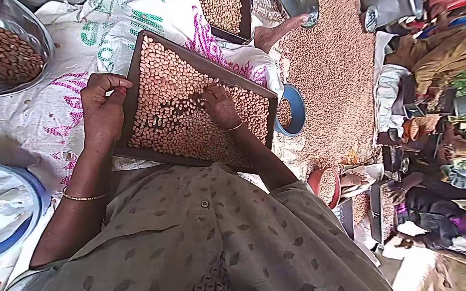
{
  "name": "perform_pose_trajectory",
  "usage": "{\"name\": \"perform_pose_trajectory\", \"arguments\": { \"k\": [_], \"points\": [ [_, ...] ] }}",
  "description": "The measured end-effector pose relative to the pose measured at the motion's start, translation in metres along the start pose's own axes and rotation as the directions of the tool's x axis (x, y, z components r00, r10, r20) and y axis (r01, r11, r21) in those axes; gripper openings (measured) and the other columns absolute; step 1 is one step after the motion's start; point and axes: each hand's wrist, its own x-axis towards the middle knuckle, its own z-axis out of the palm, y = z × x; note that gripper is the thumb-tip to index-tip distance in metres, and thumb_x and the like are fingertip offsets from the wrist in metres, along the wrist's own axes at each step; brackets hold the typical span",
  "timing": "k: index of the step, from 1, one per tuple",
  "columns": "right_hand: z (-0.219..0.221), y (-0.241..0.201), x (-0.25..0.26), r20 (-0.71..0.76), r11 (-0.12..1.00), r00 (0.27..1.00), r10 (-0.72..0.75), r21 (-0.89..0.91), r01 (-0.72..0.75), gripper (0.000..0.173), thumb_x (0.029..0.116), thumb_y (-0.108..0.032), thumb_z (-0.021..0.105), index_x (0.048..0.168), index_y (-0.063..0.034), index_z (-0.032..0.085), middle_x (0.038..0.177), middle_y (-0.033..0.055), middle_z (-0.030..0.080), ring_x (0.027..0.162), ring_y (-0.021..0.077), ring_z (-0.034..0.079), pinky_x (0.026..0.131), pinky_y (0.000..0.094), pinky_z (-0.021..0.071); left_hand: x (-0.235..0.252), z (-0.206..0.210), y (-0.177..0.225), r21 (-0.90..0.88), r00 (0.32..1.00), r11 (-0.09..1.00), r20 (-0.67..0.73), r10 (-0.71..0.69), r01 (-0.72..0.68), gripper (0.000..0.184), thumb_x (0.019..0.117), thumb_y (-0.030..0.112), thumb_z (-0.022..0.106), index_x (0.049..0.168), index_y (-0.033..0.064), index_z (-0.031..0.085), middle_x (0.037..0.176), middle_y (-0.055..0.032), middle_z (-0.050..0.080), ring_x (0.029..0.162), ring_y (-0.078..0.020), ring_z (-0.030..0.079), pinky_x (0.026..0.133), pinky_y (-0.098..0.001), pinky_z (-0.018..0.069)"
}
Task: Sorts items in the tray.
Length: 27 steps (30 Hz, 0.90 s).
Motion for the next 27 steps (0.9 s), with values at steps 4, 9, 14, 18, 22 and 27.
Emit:
{"name": "perform_pose_trajectory", "arguments": {
  "k": [4, 9, 14, 18, 22, 27],
  "points": [
    [-0.042, 0.016, -0.036, 0.195, 0.953, 0.941, 0.278, 0.070, -0.296, 0.023, 0.0991, -0.014, 0.062, 0.113, 0.0012, 0.072, 0.119, 0.0226, 0.070, 0.111, 0.0408, 0.068, 0.090, 0.0556, 0.0561, 0.001, 0.000, -0.001, -0.027, 0.999, 0.999, 0.044, -0.018, 0.019, 0.022, 0.1015, 0.007, 0.050, 0.114, 0.0029, 0.068, 0.126, -0.0061, 0.063, 0.120, -0.0067, 0.056, 0.104, -0.0255, 0.0447],
    [-0.073, -0.007, -0.059, 0.375, 0.722, 0.916, 0.141, 0.594, -0.354, 0.022, 0.0948, -0.005, 0.066, 0.114, 0.0031, 0.072, 0.109, 0.0169, 0.073, 0.093, 0.0203, 0.071, 0.085, 0.0375, 0.0587, 0.002, 0.001, 0.000, -0.014, 0.998, 0.999, 0.054, -0.033, 0.034, 0.022, 0.1021, 0.009, 0.051, 0.114, 0.0035, 0.068, 0.123, -0.0053, 0.063, 0.117, -0.0048, 0.056, 0.102, -0.0243, 0.0450],
    [-0.064, -0.024, -0.009, 0.156, 0.748, 0.984, 0.082, 0.643, -0.165, 0.020, 0.0961, 0.001, 0.056, 0.107, 0.0035, 0.072, 0.108, 0.0171, 0.071, 0.095, 0.0228, 0.071, 0.086, 0.0387, 0.0589, 0.001, 0.001, 0.001, -0.001, 0.999, 1.000, 0.048, -0.021, 0.021, 0.022, 0.1018, 0.008, 0.050, 0.115, 0.0028, 0.068, 0.123, -0.0057, 0.064, 0.116, -0.0052, 0.057, 0.101, -0.0244, 0.0454],
    [-0.062, -0.038, 0.016, 0.368, 0.407, 0.921, 0.128, 0.828, -0.387, 0.022, 0.0994, 0.006, 0.048, 0.115, 0.0070, 0.064, 0.105, 0.0159, 0.071, 0.076, 0.0166, 0.071, 0.064, 0.0320, 0.0611, 0.001, 0.001, -0.001, -0.018, 0.999, 1.000, 0.037, -0.012, 0.012, 0.023, 0.1013, 0.007, 0.050, 0.113, 0.0029, 0.068, 0.124, -0.0055, 0.064, 0.116, -0.0056, 0.057, 0.102, -0.0248, 0.0456],
    [-0.038, -0.039, -0.004, 0.582, 0.246, 0.803, 0.126, 0.766, -0.594, 0.032, 0.0990, 0.008, 0.044, 0.127, 0.0075, 0.060, 0.121, 0.0189, 0.068, 0.086, 0.0216, 0.073, 0.071, 0.0377, 0.0631, 0.003, 0.000, -0.002, -0.046, 0.999, 0.999, 0.044, -0.015, 0.017, 0.022, 0.1008, 0.006, 0.050, 0.113, 0.0030, 0.068, 0.124, -0.0051, 0.064, 0.118, -0.0064, 0.057, 0.103, -0.0261, 0.0460],
    [-0.049, 0.014, -0.027, 0.367, 0.218, 0.656, 0.660, 0.742, -0.634, 0.026, 0.0992, 0.005, 0.045, 0.118, 0.0048, 0.063, 0.102, 0.0151, 0.073, 0.071, 0.0178, 0.072, 0.062, 0.0326, 0.0618, 0.002, -0.001, -0.003, -0.075, 0.998, 0.997, 0.057, -0.029, 0.033, 0.021, 0.1012, 0.007, 0.050, 0.113, 0.0037, 0.066, 0.122, -0.0017, 0.065, 0.115, -0.0033, 0.057, 0.102, -0.0239, 0.0458]
  ]
}}
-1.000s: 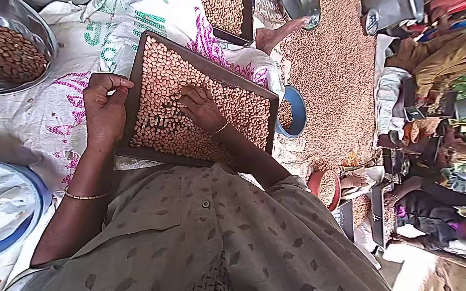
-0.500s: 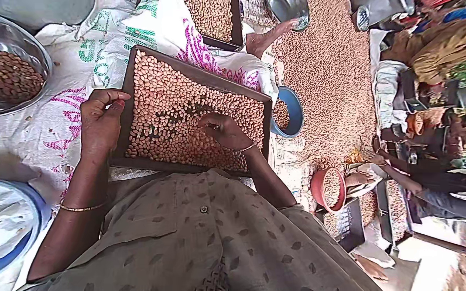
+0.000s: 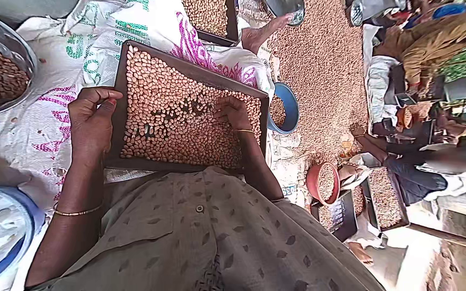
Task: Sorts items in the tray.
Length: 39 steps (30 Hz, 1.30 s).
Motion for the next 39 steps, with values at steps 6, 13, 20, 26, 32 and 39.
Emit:
{"name": "perform_pose_trajectory", "arguments": {
  "k": [6, 13, 20, 26, 32, 39],
  "points": [
    [-0.002, -0.016, 0.001, -0.147, 0.975, 0.966, -0.211, 0.038, 0.219, 0.019, 0.1008, 0.002, 0.050, 0.114, 0.0058, 0.063, 0.098, 0.0129, 0.073, 0.073, 0.0150, 0.072, 0.063, 0.0305, 0.0611, 0.000, 0.002, 0.001, 0.004, 1.000, 1.000, 0.002, -0.005, 0.005, 0.021, 0.1010, 0.007, 0.050, 0.115, 0.0038, 0.065, 0.120, -0.0007, 0.065, 0.112, -0.0017, 0.058, 0.100, -0.0231, 0.0465],
    [0.119, -0.039, -0.004, 0.441, 0.684, 0.709, -0.550, -0.250, 0.686, 0.039, 0.0877, 0.012, 0.057, 0.125, 0.0061, 0.068, 0.132, 0.0223, 0.067, 0.125, 0.0336, 0.064, 0.106, 0.0452, 0.0515, -0.001, 0.002, 0.008, -0.069, 0.998, 0.996, -0.020, -0.064, 0.062, 0.021, 0.1024, 0.006, 0.048, 0.112, 0.0057, 0.067, 0.112, 0.0046, 0.068, 0.103, 0.0025, 0.060, 0.093, -0.0188, 0.0482],
    [0.127, -0.004, -0.021, 0.675, 0.597, 0.425, -0.603, 0.028, 0.802, 0.030, 0.0827, 0.015, 0.056, 0.096, 0.0008, 0.078, 0.118, 0.0155, 0.074, 0.124, 0.0308, 0.064, 0.112, 0.0467, 0.0455, 0.001, 0.001, 0.008, -0.155, 0.992, 0.980, -0.015, -0.129, 0.125, 0.021, 0.1038, 0.004, 0.047, 0.109, 0.0056, 0.068, 0.108, 0.0050, 0.069, 0.101, 0.0018, 0.061, 0.092, -0.0188, 0.0489],
    [0.099, -0.037, 0.011, 0.312, 0.794, 0.769, -0.558, -0.068, 0.604, 0.019, 0.0945, 0.005, 0.057, 0.110, 0.0079, 0.068, 0.102, 0.0188, 0.072, 0.082, 0.0202, 0.071, 0.076, 0.0350, 0.0602, 0.000, 0.002, 0.008, -0.183, 0.991, 0.975, -0.017, -0.134, 0.128, 0.020, 0.1040, 0.005, 0.048, 0.108, 0.0069, 0.068, 0.107, 0.0057, 0.069, 0.098, 0.0023, 0.062, 0.089, -0.0182, 0.0498],
    [0.143, -0.043, 0.009, 0.519, 0.456, 0.692, -0.502, -0.520, 0.722, 0.022, 0.0939, -0.003, 0.066, 0.115, 0.0024, 0.072, 0.117, 0.0228, 0.069, 0.105, 0.0364, 0.071, 0.087, 0.0486, 0.0588, 0.001, 0.003, 0.010, -0.167, 0.988, 0.975, -0.027, -0.155, 0.148, 0.022, 0.1037, 0.004, 0.046, 0.108, 0.0061, 0.068, 0.107, 0.0039, 0.069, 0.098, 0.0006, 0.061, 0.089, -0.0196, 0.0494],
    [0.139, -0.028, 0.002, 0.556, 0.348, 0.573, -0.602, -0.463, 0.815, 0.019, 0.0937, 0.007, 0.059, 0.104, 0.0028, 0.073, 0.110, 0.0201, 0.072, 0.110, 0.0356, 0.069, 0.096, 0.0444, 0.0565, 0.001, 0.003, 0.010, -0.175, 0.990, 0.975, -0.019, -0.142, 0.137, 0.021, 0.1035, 0.004, 0.047, 0.107, 0.0066, 0.068, 0.106, 0.0047, 0.068, 0.097, 0.0008, 0.062, 0.088, -0.0194, 0.0502]
  ]
}}
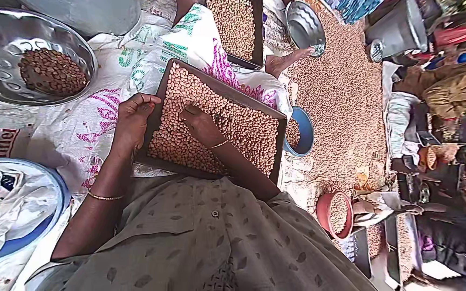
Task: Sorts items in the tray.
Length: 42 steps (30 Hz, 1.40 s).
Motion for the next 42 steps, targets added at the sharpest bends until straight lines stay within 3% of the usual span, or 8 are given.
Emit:
{"name": "perform_pose_trajectory", "arguments": {
  "k": [9, 13, 15, 20, 24, 33, 38, 42],
  "points": [
    [0.001, -0.004, -0.005, 0.010, 0.988, 0.988, -0.152, -0.002, 0.152, 0.019, 0.0935, 0.006, 0.059, 0.100, 0.0008, 0.076, 0.105, 0.0179, 0.074, 0.105, 0.0334, 0.071, 0.090, 0.0428, 0.0587, -0.002, -0.001, -0.002, 0.003, 1.000, 1.000, 0.004, 0.016, -0.016, 0.021, 0.1039, 0.005, 0.047, 0.108, 0.0061, 0.068, 0.107, 0.0037, 0.068, 0.099, 0.0006, 0.061, 0.089, -0.0200, 0.0492],
    [-0.046, 0.027, 0.016, -0.452, 0.785, 0.819, 0.353, 0.619, 0.004, 0.040, 0.0934, 0.007, 0.063, 0.130, 0.0202, 0.053, 0.117, 0.0245, 0.068, 0.096, 0.0241, 0.072, 0.088, 0.0365, 0.0614, 0.001, -0.002, -0.005, -0.018, 0.999, 0.999, 0.012, 0.031, -0.030, 0.021, 0.1037, 0.005, 0.048, 0.109, 0.0059, 0.068, 0.107, 0.0034, 0.068, 0.098, 0.0009, 0.061, 0.089, -0.0196, 0.0493],
    [-0.079, 0.042, 0.026, -0.414, 0.570, 0.724, 0.552, 0.821, 0.034, 0.060, 0.0972, 0.005, 0.060, 0.151, 0.0090, 0.033, 0.132, 0.0198, 0.061, 0.102, 0.0220, 0.072, 0.093, 0.0362, 0.0610, 0.001, -0.001, -0.007, -0.023, 1.000, 0.999, 0.010, 0.029, -0.029, 0.020, 0.1039, 0.005, 0.048, 0.108, 0.0058, 0.068, 0.106, 0.0033, 0.068, 0.097, 0.0010, 0.061, 0.089, -0.0194, 0.0495],
    [-0.040, 0.032, 0.013, -0.165, 0.858, 0.929, 0.331, 0.463, -0.223, 0.019, 0.0956, 0.001, 0.063, 0.111, 0.0077, 0.071, 0.102, 0.0195, 0.073, 0.083, 0.0221, 0.072, 0.076, 0.0353, 0.0611, 0.000, 0.001, -0.001, -0.008, 1.000, 1.000, 0.006, 0.010, -0.010, 0.021, 0.1039, 0.005, 0.048, 0.108, 0.0056, 0.068, 0.106, 0.0035, 0.068, 0.098, 0.0011, 0.060, 0.089, -0.0192, 0.0489],
    [0.007, 0.024, 0.005, -0.152, 0.981, 0.969, 0.196, 0.023, -0.194, 0.023, 0.0968, -0.006, 0.063, 0.117, 0.0018, 0.073, 0.119, 0.0256, 0.068, 0.108, 0.0375, 0.070, 0.092, 0.0465, 0.0587, 0.000, -0.001, -0.001, 0.022, 1.000, 1.000, 0.003, -0.002, 0.002, 0.021, 0.1036, 0.004, 0.047, 0.108, 0.0066, 0.068, 0.105, 0.0037, 0.068, 0.096, 0.0002, 0.061, 0.087, -0.0199, 0.0493],
    [0.015, 0.021, 0.004, -0.212, 0.979, 0.968, 0.138, -0.117, -0.165, 0.019, 0.0976, -0.007, 0.063, 0.110, 0.0000, 0.075, 0.119, 0.0231, 0.069, 0.102, 0.0368, 0.073, 0.077, 0.0458, 0.0621, 0.000, 0.000, 0.000, 0.024, 1.000, 1.000, 0.003, 0.013, -0.013, 0.021, 0.1032, 0.004, 0.047, 0.108, 0.0058, 0.068, 0.106, 0.0042, 0.068, 0.097, 0.0008, 0.061, 0.089, -0.0193, 0.0494],
    [-0.016, 0.038, 0.006, -0.111, 0.941, 0.951, 0.287, 0.219, -0.258, 0.016, 0.0979, -0.008, 0.063, 0.106, 0.0029, 0.072, 0.096, 0.0177, 0.075, 0.082, 0.0313, 0.074, 0.076, 0.0500, 0.0596, 0.000, -0.001, 0.000, 0.032, 0.998, 0.998, -0.021, 0.061, -0.060, 0.019, 0.1020, 0.006, 0.050, 0.109, 0.0055, 0.067, 0.112, 0.0032, 0.068, 0.103, -0.0001, 0.061, 0.093, -0.0214, 0.0494],
    [-0.062, 0.061, -0.014, -0.251, 0.799, 0.859, 0.447, 0.544, -0.256, 0.009, 0.0966, -0.005, 0.065, 0.097, 0.0035, 0.068, 0.082, 0.0107, 0.073, 0.066, 0.0161, 0.070, 0.062, 0.0331, 0.0596, -0.006, -0.005, 0.000, 0.056, 0.949, 0.947, -0.016, 0.316, -0.315, 0.025, 0.1010, 0.009, 0.047, 0.116, 0.0020, 0.065, 0.128, -0.0050, 0.064, 0.123, -0.0108, 0.058, 0.107, -0.0328, 0.0458]
  ]
}}
